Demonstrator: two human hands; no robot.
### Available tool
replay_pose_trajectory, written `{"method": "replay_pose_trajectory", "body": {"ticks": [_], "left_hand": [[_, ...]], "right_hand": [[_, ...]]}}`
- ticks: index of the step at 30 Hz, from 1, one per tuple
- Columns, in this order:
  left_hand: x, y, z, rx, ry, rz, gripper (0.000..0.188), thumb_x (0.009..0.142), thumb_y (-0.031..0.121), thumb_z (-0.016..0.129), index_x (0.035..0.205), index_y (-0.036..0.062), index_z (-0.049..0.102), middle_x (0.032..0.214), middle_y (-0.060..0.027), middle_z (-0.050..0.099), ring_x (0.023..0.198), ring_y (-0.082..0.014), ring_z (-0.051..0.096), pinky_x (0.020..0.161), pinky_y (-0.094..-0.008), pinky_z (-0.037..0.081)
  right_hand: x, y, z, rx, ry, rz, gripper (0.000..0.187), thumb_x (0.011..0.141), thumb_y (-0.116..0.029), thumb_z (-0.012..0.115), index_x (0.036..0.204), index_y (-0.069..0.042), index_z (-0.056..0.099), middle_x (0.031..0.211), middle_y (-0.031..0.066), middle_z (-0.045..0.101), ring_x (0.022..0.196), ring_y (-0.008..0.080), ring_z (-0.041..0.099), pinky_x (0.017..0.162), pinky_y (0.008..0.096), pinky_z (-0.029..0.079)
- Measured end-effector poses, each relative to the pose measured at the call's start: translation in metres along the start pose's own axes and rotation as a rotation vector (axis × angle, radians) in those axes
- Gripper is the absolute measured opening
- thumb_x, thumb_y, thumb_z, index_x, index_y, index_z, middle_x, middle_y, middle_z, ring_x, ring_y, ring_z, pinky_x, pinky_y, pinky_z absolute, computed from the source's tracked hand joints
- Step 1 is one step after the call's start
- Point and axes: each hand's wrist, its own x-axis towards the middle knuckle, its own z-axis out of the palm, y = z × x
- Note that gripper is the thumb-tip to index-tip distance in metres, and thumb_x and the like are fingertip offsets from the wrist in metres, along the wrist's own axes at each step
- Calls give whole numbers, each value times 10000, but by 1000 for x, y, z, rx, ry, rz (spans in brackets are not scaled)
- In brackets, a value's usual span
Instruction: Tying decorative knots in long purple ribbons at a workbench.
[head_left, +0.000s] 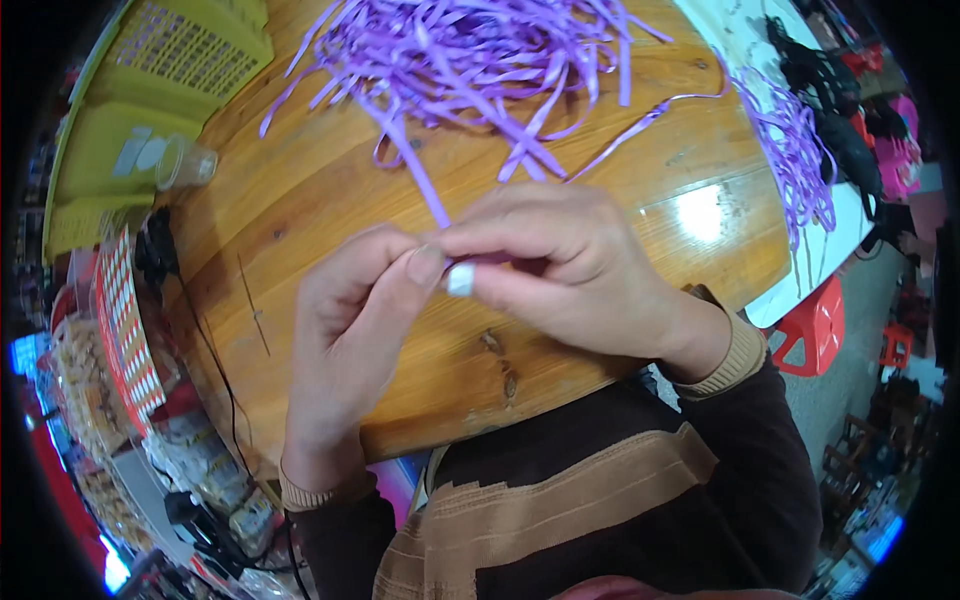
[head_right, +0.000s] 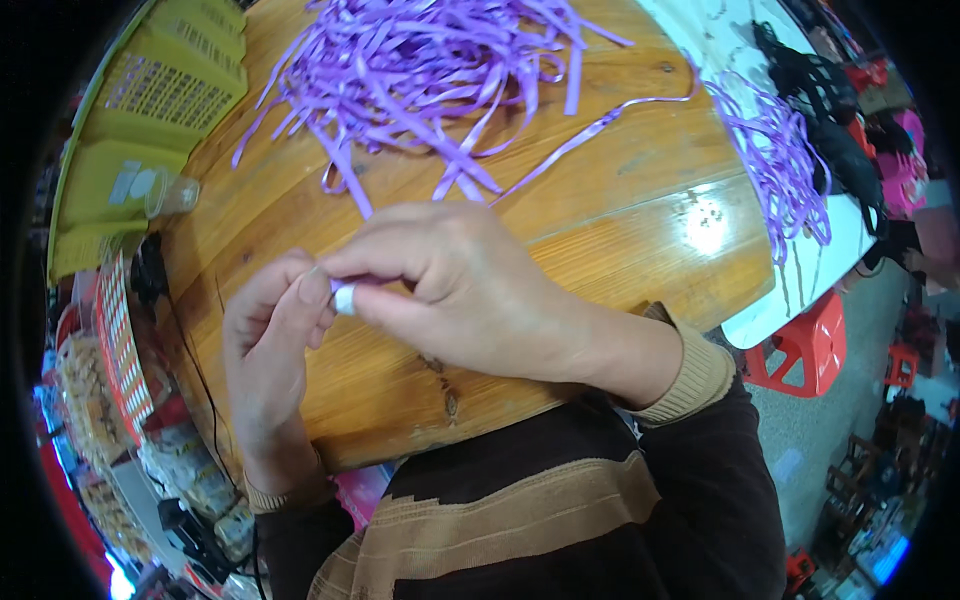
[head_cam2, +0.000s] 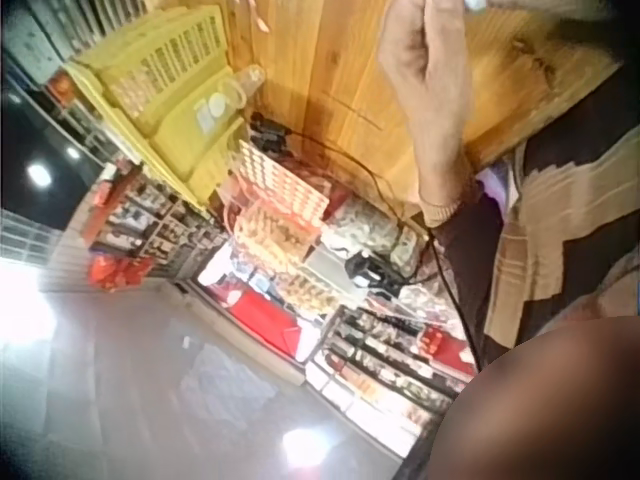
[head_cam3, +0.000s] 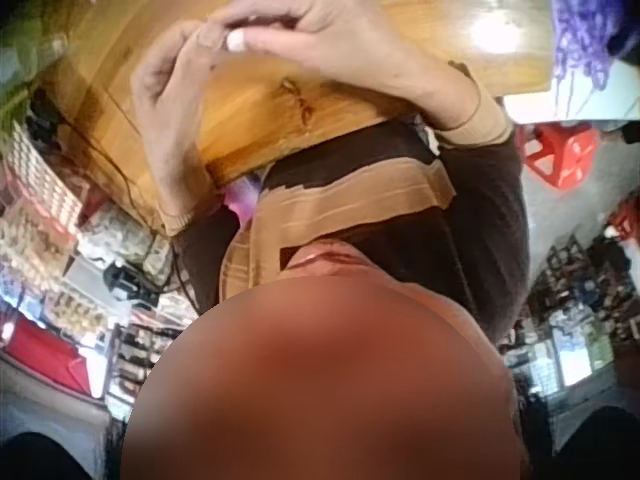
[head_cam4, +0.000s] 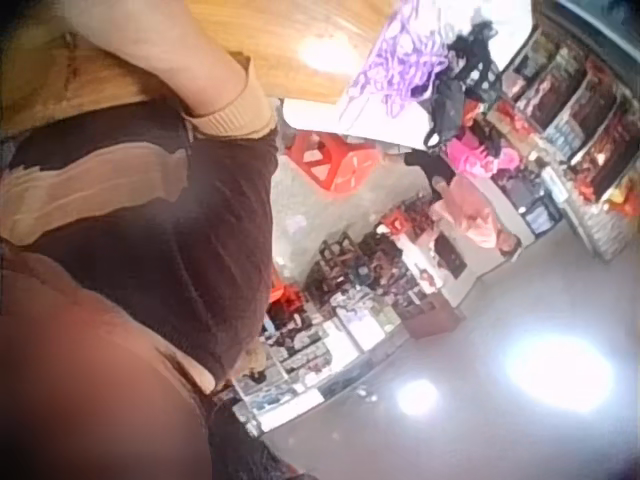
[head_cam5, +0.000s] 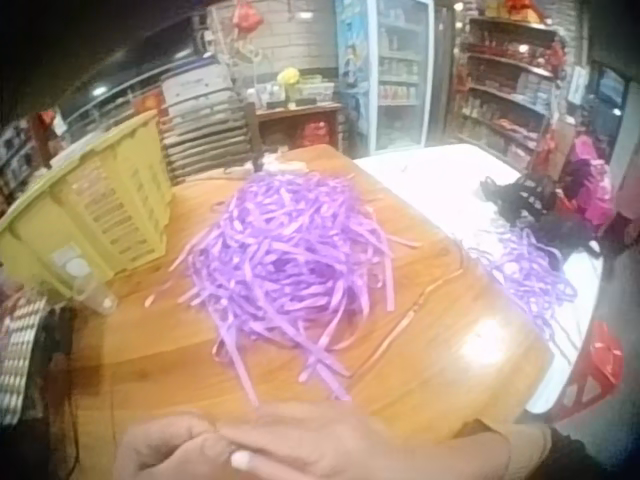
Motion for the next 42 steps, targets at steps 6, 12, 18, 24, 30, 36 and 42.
{"method": "replay_pose_trajectory", "body": {"ticks": [6, 12, 18, 24, 30, 36, 42], "left_hand": [[-1, -3, -2, -186, -68, -30, 61, 855, 42, 556, 908, 12, 552, 804, 31, 525, 735, -20, 444, 637, -169, 362], [1, -10, -2, -348, -118, -80, 81, 850, 79, 557, 898, 26, 520, 743, 38, 487, 657, -19, 424, 571, -160, 344], [5, -15, -10, -651, -241, -224, 126, 859, 154, 555, 904, 40, 527, 688, 45, 456, 567, -20, 380, 505, -167, 308], [3, -13, -10, -523, -163, -227, 117, 821, 83, 603, 908, 51, 533, 754, 52, 491, 635, -5, 419, 559, -152, 341], [-3, -11, -2, -320, -58, -46, 112, 811, 70, 604, 888, 35, 531, 807, 32, 508, 700, -22, 439, 624, -161, 356], [2, -12, -1, 195, 2, 393, 111, 830, 78, 559, 901, -1, 526, 870, -27, 523, 742, -83, 480, 696, -213, 372], [-4, -12, 10, -420, 0, 75, 144, 866, 55, 533, 987, -23, 530, 894, -75, 578, 808, -122, 555, 757, -247, 438]], "right_hand": [[-2, -4, -6, 168, -27, 218, 121, 772, 21, 637, 892, 10, 643, 856, 60, 603, 725, 90, 538, 609, 211, 409], [2, -2, -4, 108, -48, 42, 145, 753, 46, 628, 895, 19, 632, 855, 82, 603, 723, 125, 552, 609, 228, 418], [5, -4, -3, -256, -52, -306, 278, 653, 78, 635, 925, 16, 640, 844, 124, 619, 722, 198, 597, 585, 264, 466], [3, -6, 2, -382, -8, -345, 302, 630, 85, 642, 922, 8, 646, 830, 118, 624, 721, 207, 607, 574, 261, 477], [3, -8, -2, -344, -19, -263, 229, 671, 69, 647, 889, -1, 641, 795, 98, 618, 686, 180, 595, 535, 237, 443], [2, -10, -1, -350, 24, -223, 182, 694, 54, 649, 862, -5, 611, 772, 82, 591, 646, 143, 558, 503, 211, 399], [0, -8, -3, -266, 74, -201, 182, 700, 62, 635, 866, 4, 590, 776, 87, 565, 658, 129, 537, 523, 210, 405]]}}
